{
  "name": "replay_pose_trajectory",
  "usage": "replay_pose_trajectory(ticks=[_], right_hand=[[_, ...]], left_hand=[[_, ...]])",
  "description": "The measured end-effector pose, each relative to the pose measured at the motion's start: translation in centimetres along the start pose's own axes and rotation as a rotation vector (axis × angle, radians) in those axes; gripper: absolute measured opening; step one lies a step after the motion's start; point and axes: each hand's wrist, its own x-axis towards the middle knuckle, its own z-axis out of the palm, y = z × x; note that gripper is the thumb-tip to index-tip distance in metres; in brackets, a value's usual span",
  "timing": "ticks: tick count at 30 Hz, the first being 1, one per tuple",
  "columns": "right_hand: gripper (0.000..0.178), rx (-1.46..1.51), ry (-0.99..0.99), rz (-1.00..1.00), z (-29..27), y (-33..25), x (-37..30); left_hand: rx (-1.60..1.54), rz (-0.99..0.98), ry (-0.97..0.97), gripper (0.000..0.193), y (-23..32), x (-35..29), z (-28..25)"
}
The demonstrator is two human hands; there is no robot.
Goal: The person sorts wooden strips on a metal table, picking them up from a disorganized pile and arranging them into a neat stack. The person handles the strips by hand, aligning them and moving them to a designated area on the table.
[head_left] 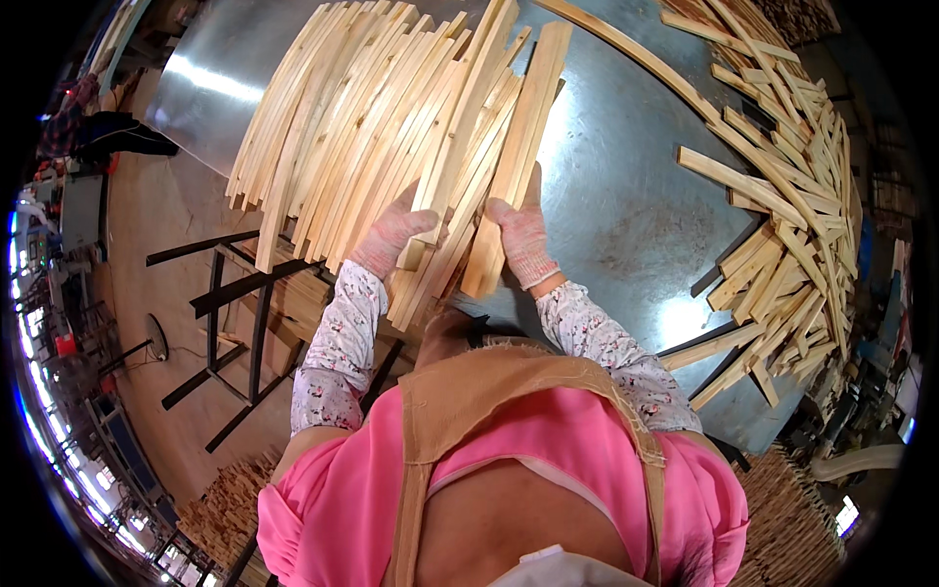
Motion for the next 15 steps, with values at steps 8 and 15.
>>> replay_pose_trajectory(ticks=[8,15], right_hand=[[0.117,-0.211,0.051,-0.047,3.0,0.5,4.0],[0.086,-0.083,-0.121,0.075,0.3,1.5,3.4]], left_hand=[[0.506,-0.041,0.190,0.099,0.9,0.7,3.0],[0.487,-0.073,0.082,0.081,2.9,0.2,4.6]])
